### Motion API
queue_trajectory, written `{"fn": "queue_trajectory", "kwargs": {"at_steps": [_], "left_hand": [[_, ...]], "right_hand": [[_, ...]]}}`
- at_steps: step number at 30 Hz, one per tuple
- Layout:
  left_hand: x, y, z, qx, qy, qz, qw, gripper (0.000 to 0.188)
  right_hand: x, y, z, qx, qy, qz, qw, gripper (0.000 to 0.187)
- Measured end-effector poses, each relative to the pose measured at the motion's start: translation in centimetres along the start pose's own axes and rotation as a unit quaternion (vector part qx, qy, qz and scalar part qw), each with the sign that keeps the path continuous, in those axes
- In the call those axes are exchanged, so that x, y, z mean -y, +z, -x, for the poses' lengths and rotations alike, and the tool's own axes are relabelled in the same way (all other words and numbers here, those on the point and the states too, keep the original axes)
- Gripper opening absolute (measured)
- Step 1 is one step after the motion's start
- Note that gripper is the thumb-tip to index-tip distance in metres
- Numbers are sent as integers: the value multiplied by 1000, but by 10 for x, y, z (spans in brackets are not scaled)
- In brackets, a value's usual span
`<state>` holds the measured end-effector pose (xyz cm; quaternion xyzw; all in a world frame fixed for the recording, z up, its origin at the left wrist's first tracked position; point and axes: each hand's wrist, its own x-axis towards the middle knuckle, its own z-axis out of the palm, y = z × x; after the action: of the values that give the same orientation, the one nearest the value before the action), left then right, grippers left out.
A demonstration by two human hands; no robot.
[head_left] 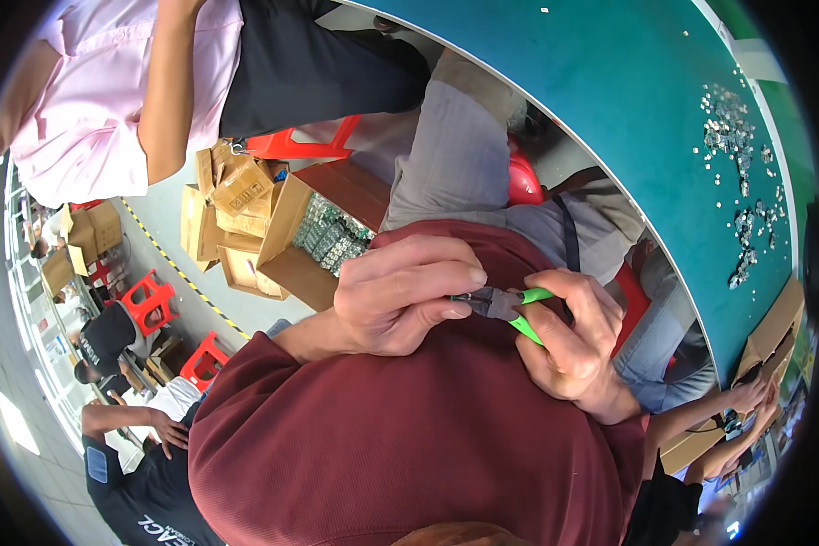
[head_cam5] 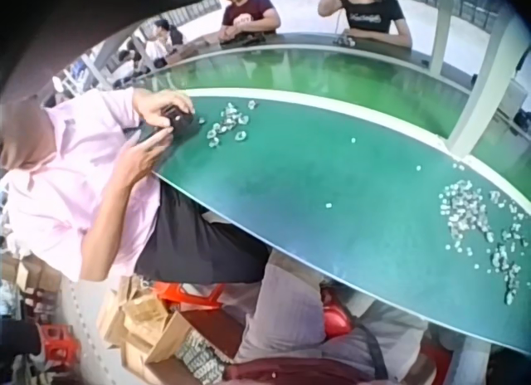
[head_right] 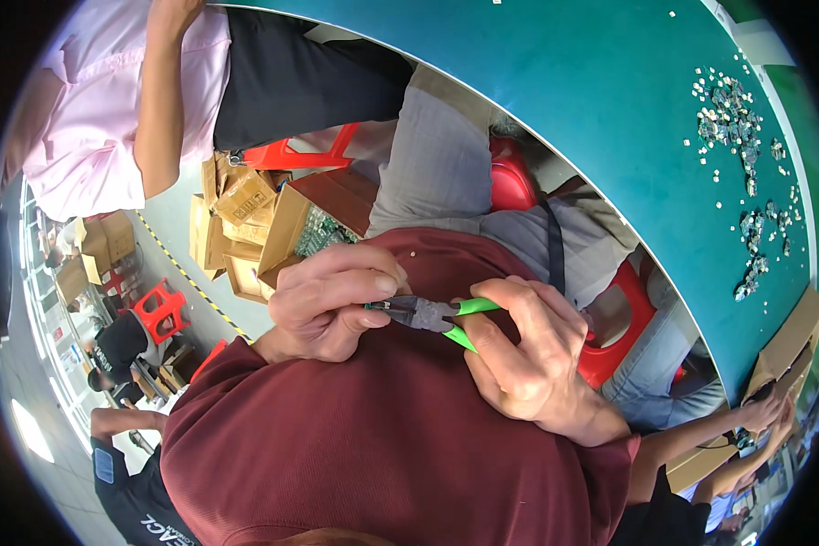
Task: Trim excess leads or components using side cutters at an electronics assembly station.
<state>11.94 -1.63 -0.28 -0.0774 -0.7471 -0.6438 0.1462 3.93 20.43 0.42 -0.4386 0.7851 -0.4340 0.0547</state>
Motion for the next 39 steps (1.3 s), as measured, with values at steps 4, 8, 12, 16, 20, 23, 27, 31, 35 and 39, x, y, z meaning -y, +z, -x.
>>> {"fn": "queue_trajectory", "kwargs": {"at_steps": [4, 8, 12, 16, 20, 23, 27, 31, 35, 39], "left_hand": [[3, 0, 0, -4, 9, -12, 1000, 25], [3, -3, 1, 9, 15, -14, 1000, 24], [3, -2, 0, 5, 22, -17, 1000, 24], [1, -5, 0, 31, 24, -39, 998, 25], [-1, -6, -1, 30, 15, -43, 999, 25], [-3, 2, 2, -17, -10, 46, 999, 28], [9, 1, 7, -49, 41, 82, 995, 35], [8, -2, 10, -15, 46, 5, 999, 37], [8, 1, 7, -11, 35, -15, 999, 37], [11, 3, 3, -14, 42, 25, 999, 35]], "right_hand": [[-1, 0, 0, 9, 3, -9, 1000, 33], [-2, 0, 0, 22, 5, -22, 1000, 35], [-3, 0, -1, 24, 1, -24, 999, 35], [-2, -1, -1, 30, 9, -25, 999, 33], [0, -1, 0, 31, 12, -18, 999, 28], [1, -1, -1, 15, 3, -12, 1000, 24], [1, 0, -2, 1, -1, -2, 1000, 23], [1, -1, -3, 19, 3, -7, 1000, 25], [1, 1, 1, 20, 23, -23, 999, 25], [1, 1, -1, 19, 23, -29, 999, 25]]}}
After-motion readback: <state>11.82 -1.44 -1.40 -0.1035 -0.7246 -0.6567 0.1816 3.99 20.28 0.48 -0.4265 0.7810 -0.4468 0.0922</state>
